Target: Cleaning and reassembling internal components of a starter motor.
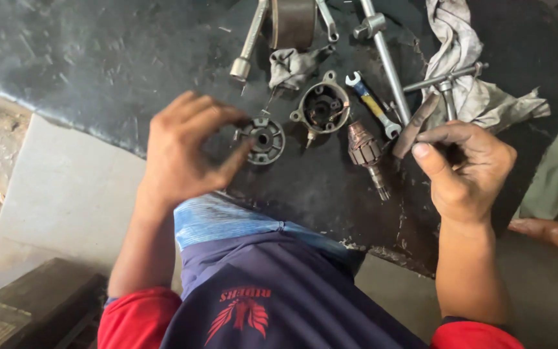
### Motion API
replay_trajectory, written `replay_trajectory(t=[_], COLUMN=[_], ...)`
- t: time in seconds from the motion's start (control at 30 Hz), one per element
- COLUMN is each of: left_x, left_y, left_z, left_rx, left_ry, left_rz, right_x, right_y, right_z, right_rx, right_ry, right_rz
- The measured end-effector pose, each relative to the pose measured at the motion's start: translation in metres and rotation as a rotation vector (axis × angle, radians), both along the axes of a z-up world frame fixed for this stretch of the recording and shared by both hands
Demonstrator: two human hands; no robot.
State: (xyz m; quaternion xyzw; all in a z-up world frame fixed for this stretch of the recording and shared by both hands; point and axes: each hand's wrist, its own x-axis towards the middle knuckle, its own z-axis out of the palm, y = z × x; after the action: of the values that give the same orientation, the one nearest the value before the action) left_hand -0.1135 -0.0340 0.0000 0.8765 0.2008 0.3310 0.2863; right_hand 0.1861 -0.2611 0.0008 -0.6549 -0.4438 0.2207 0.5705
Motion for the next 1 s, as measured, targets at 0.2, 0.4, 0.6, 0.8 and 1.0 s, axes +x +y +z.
replay_trajectory(t=[0.2, 0.4, 0.6, 0.8, 1.0], left_x=[0.002, 0.014, 0.011, 0.007, -0.006], left_y=[-0.017, -0.016, -0.016, -0.014, -0.012], left_z=[0.012, 0.016, 0.014, 0.008, 0.01], left_rx=[0.092, 0.155, 0.09, 0.088, -0.089], left_ry=[0.21, 0.392, 0.382, 0.317, 0.17], left_rz=[-0.042, -0.077, -0.079, -0.135, -0.114], right_x=[-0.001, -0.001, 0.0, -0.005, -0.009], right_y=[-0.004, 0.001, -0.003, 0.0, 0.005], right_z=[-0.002, 0.001, -0.002, 0.005, 0.01], right_rx=[-0.027, 0.018, 0.033, 0.037, 0.013], right_ry=[-0.13, -0.111, -0.091, -0.09, -0.094], right_rz=[0.008, 0.031, 0.05, 0.071, 0.084])
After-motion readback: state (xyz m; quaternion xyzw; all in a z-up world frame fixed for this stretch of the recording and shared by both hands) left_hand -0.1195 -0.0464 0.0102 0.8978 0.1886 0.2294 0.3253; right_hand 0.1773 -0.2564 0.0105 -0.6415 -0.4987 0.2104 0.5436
